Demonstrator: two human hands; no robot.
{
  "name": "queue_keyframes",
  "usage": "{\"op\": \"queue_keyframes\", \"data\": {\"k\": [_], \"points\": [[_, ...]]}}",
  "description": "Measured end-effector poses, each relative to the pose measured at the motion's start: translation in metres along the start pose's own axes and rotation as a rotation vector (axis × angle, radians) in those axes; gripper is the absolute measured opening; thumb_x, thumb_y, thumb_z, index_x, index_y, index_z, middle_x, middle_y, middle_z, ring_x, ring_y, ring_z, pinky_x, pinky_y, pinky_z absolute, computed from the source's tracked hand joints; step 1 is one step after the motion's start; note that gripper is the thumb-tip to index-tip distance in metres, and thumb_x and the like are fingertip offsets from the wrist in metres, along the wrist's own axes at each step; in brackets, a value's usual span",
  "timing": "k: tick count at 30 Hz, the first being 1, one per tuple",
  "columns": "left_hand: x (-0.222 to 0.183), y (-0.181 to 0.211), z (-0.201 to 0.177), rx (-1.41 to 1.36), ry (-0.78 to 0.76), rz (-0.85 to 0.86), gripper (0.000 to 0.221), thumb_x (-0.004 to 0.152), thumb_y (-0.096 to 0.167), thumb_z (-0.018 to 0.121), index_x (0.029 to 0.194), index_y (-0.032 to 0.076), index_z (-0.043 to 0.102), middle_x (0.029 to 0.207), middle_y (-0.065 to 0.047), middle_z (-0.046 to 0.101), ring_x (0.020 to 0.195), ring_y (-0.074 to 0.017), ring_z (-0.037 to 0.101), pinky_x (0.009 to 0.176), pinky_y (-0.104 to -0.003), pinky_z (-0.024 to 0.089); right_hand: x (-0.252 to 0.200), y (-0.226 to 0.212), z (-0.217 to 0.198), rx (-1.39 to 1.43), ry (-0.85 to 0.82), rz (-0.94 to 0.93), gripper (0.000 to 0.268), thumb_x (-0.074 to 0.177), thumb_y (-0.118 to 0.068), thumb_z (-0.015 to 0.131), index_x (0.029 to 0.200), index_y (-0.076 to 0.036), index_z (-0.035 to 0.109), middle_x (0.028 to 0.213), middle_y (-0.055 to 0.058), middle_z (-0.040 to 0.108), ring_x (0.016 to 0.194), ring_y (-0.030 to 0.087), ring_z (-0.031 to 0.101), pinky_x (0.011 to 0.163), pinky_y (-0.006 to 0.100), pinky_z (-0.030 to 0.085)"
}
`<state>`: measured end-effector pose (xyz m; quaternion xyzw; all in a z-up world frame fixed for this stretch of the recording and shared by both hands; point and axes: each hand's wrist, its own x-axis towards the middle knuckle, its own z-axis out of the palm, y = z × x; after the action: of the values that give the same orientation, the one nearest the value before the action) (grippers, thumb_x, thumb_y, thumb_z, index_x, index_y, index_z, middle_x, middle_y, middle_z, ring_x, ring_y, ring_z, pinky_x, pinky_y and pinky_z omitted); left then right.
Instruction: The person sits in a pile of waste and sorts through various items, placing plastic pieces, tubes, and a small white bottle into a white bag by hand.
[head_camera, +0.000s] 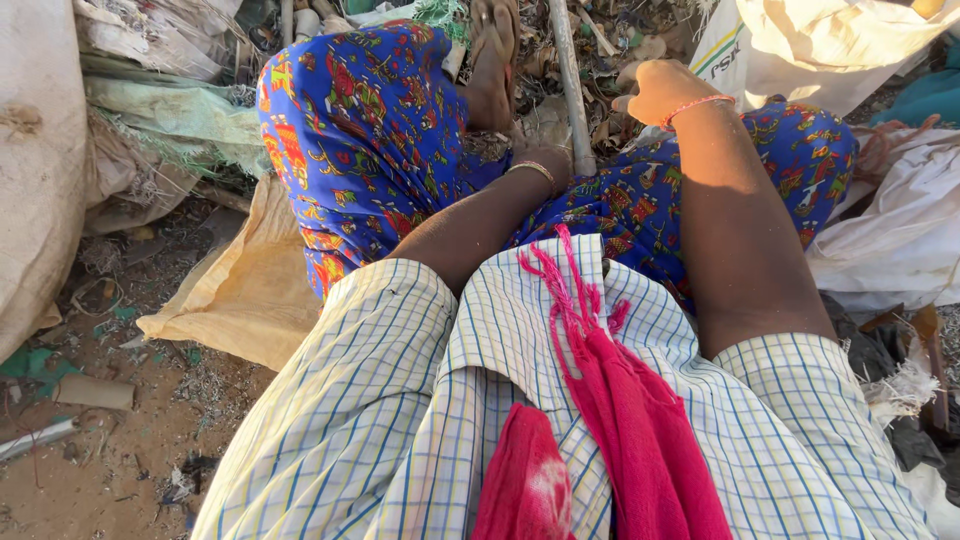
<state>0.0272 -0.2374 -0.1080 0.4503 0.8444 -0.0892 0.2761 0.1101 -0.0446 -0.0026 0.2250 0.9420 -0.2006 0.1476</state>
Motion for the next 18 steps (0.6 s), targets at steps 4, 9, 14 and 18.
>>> {"op": "queue_keyframes", "data": {"k": [4, 9, 14, 18], "points": [[-0.012, -0.004, -0.017, -0.012, -0.091, -0.009, 0.048, 0.095, 0.035, 0.055, 0.14, 0.018, 0.059, 0.15, -0.016, 0.049, 0.145, -0.0372, 0.038, 0.116, -0.073, -0.002, -0.006, -0.008, -0.011, 0.064, 0.017, 0.046, 0.048, 0.095, -0.04, 0.068, 0.14, -0.023, 0.065, 0.128, 0.02, 0.067, 0.116, 0.038, 0.064, 0.097, 0.053, 0.049], [-0.027, -0.002, -0.034, 0.003, -0.099, 0.008, 0.046, 0.094, 0.029, 0.06, 0.138, 0.014, 0.062, 0.147, -0.018, 0.053, 0.143, -0.0381, 0.043, 0.119, -0.07, -0.003, -0.01, -0.018, -0.013, 0.035, -0.014, 0.046, 0.046, 0.099, -0.042, 0.066, 0.141, -0.025, 0.066, 0.123, 0.021, 0.071, 0.113, 0.04, 0.067, 0.098, 0.054, 0.052], [-0.012, 0.004, -0.045, -0.078, -0.027, 0.059, 0.047, 0.089, 0.025, 0.066, 0.134, 0.011, 0.062, 0.141, -0.019, 0.058, 0.138, -0.0387, 0.047, 0.12, -0.068, 0.001, 0.011, -0.014, -0.004, 0.057, -0.141, 0.168, 0.051, 0.1, -0.046, 0.064, 0.147, -0.026, 0.059, 0.121, 0.024, 0.072, 0.106, 0.041, 0.074, 0.09, 0.056, 0.058], [0.004, 0.004, -0.051, -0.117, -0.039, 0.04, 0.041, 0.091, 0.027, 0.067, 0.129, 0.01, 0.069, 0.135, -0.016, 0.066, 0.134, -0.0387, 0.055, 0.123, -0.067, 0.009, 0.041, -0.021, 0.018, -0.169, -0.115, 0.041, 0.047, 0.096, -0.044, 0.067, 0.138, -0.024, 0.063, 0.131, 0.015, 0.065, 0.116, 0.042, 0.061, 0.092, 0.058, 0.051]]}}
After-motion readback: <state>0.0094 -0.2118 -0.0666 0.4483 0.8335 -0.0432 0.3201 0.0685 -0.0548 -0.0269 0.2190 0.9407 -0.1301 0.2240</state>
